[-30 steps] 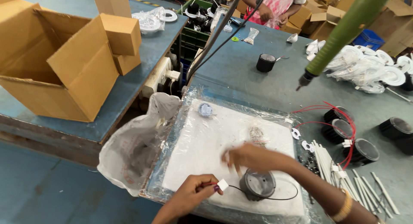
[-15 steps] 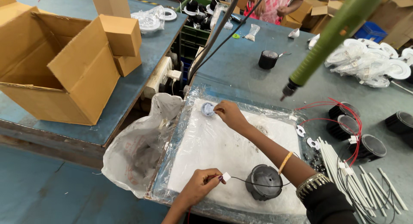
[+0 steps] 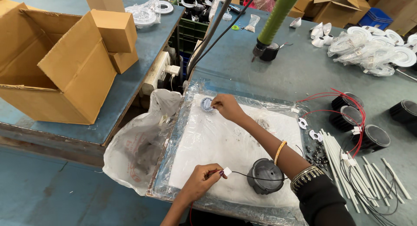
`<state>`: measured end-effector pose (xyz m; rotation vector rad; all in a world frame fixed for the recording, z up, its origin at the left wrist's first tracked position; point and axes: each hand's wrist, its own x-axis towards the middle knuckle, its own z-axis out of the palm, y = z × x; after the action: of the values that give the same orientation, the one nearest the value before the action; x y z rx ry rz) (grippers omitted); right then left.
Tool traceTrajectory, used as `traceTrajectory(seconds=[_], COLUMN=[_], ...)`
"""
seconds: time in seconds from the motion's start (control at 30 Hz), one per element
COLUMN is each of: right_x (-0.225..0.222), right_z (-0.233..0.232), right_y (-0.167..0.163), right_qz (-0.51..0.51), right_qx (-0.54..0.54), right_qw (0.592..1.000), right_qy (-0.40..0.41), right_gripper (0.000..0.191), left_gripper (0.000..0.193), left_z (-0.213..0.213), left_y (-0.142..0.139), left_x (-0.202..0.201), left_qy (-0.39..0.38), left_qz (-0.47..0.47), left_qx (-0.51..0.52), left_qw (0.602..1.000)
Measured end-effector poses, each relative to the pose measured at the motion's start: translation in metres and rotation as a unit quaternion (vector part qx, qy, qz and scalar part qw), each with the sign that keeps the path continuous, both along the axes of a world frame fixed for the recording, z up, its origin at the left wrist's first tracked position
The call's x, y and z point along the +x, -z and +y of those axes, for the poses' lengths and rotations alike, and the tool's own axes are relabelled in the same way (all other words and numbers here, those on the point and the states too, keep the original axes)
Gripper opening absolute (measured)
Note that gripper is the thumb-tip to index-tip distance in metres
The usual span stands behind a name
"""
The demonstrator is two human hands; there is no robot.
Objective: The person assembles LED light units by inserting white plastic tubes into black heat sinks, securing them with a hot glue gun, and soldering red and black wires to LED modules. The person repeats this process for multiple units on a workbench.
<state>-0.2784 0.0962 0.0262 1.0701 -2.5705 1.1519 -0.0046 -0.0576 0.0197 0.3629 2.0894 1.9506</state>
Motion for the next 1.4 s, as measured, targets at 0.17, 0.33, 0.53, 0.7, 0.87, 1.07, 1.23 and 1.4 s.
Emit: traceTrajectory(seconds=[0.17,0.33,0.53,0.7,0.87,1.07,1.23,1.4], right_x=[-0.014,-0.004,0.019,0.022,0.014,0.008,0.008,0.010], right_z=[0.009,0.011,0.007,0.005,0.001,0.003,0.001,-0.001], right_y=[0.008,-0.006,-0.017,-0.014,-0.009,0.002,0.010,0.015], right_qz=[-0.231,-0.260,-0.069,-0.131,-0.240,-0.299,-0.377,-0.398], right_qx=[-0.026,-0.110,-0.070,-0.053,-0.078,-0.128,-0.192,-0.236], right_qw=[0.970,0.957,0.989,0.984,0.962,0.942,0.903,0.884], right_qy=[0.072,0.066,0.108,0.106,0.109,0.086,0.074,0.068], right_gripper=[0.009,0.013,0.013,0.012,0.012,0.013,0.014,0.012], left_gripper=[0.025,0.026,0.026,0.024,0.024,0.024,0.024,0.025], left_z=[0.000,-0.001,0.001,0.002,0.003,0.006,0.006,0.005], left_y=[0.002,0.000,0.001,0.003,0.004,0.006,0.005,0.003], left_x=[0.000,-0.002,-0.001,0.000,-0.001,-0.004,-0.004,-0.004], left_qy=[-0.001,0.000,0.000,-0.002,-0.003,-0.006,-0.007,-0.006], left_qz=[-0.010,-0.020,-0.024,0.006,0.000,-0.010,-0.018,-0.028], left_qx=[0.000,-0.007,-0.001,0.007,0.010,0.009,0.002,0.007], left_qw=[1.000,1.000,1.000,1.000,1.000,1.000,1.000,1.000])
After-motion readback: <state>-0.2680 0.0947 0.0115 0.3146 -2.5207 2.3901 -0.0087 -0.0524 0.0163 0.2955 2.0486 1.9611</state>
